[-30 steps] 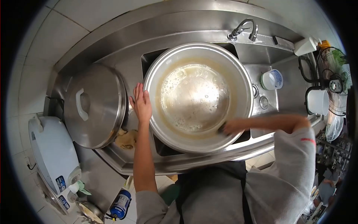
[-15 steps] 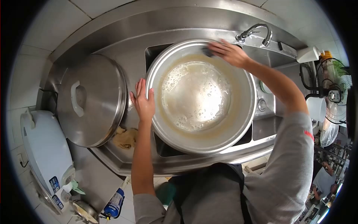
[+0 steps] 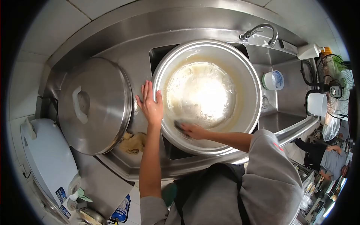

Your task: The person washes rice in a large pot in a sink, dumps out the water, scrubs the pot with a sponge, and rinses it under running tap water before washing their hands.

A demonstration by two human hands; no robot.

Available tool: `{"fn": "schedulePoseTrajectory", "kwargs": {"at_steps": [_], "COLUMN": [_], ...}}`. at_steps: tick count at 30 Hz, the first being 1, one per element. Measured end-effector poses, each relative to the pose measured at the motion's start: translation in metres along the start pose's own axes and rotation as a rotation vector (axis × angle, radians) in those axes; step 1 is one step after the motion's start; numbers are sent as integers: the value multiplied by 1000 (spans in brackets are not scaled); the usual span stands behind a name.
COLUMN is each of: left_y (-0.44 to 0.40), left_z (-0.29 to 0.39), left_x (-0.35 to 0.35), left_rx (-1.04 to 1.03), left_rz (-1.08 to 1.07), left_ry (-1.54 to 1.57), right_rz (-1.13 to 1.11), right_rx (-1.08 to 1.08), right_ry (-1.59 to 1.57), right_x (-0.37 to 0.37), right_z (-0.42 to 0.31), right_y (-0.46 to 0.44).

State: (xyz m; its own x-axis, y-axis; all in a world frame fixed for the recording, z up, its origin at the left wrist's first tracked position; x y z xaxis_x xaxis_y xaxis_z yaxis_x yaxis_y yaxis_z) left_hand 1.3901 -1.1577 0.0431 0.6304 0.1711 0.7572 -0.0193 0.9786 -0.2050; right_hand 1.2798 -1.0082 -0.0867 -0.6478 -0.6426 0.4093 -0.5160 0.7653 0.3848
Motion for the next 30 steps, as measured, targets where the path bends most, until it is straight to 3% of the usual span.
{"fn": "schedulePoseTrajectory", "kwargs": {"at_steps": [2, 3, 4, 5, 7, 8, 9, 10, 12, 13, 15, 16, 17, 18, 19, 20, 22, 24, 25, 27, 29, 30], "left_y": [-2, -3, -1, -1, -1, -1, -1, 0, -2, -1, -1, -2, -2, 0, 0, 1, 0, 0, 1, 1, 1, 0], "left_z": [0, 0, 0, -1, -1, 1, 1, 0, 1, 0, 1, 2, 2, 2, 4, 4, 3, 2, 2, 3, 4, 4], "left_x": [-2, -3, -3, -2, -1, -1, -1, 0, 0, 1, 1, 0, 0, 0, 1, 1, -1, 0, -1, -1, 2, 1], "left_rx": [-4, -2, -1, -5, 1, 2, 1, -3, -1, 3, 0, -6, -13, -19, -20, -21, -30, -46, -46, -39, -43, -38], "left_rz": [3, 9, 7, 4, -3, -3, -5, -3, 9, 9, 7, 5, 7, 5, -2, -5, -6, 4, 7, 4, 19, 23], "left_ry": [6, 22, 32, 39, 51, 67, 62, 56, 49, 44, 50, 47, 41, 29, 26, 25, 32, 18, 18, 29, 35, 31], "right_rz": [370, 696, 567, 404, 375, 640, 759, 696, 723, 633, 412, 682, 360, 430, 647, 734, 597, 295, 213, -230, -222, -309], "right_rx": [100, 243, 40, -174, -376, -301, -469, -611, -857, -945, -840, -340, -429, -431, -308, -354, -667, -943, -847, -877, -969, -885], "right_ry": [229, 563, 981, 1132, 1166, 992, 1072, 864, 749, 726, 741, 1086, 822, 1022, 988, 1048, 843, 1026, 1309, 1404, 1166, 1157], "right_x": [25, 36, 57, 86, 152, 185, 204, 210, 183, 150, 56, 25, 18, 32, 60, 90, 154, 194, 199, 167, 115, 76], "right_z": [-19, -8, -2, 21, 63, 84, 104, 162, 218, 191, 157, 94, 67, 53, 41, 58, 129, 184, 166, 151, 154, 142], "right_y": [-60, -88, -121, -147, -150, -126, -84, -52, 29, 54, 39, 20, -1, -22, -32, -42, -35, 17, 42, 81, 107, 110]}}
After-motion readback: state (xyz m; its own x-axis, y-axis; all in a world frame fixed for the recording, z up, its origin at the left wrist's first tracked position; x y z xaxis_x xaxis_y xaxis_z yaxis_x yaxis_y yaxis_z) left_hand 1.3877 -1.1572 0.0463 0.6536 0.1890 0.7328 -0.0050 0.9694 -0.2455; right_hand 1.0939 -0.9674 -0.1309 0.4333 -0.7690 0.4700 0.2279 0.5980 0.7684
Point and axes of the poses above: each hand's wrist, its own y-axis away from the middle knuckle, its own x-axis out of the back of the hand, z = x × y, the point moved 10 cm from there along -y, towards the middle knuckle, and after that the axes turned 7 degrees about y, right-handed, at the moved point
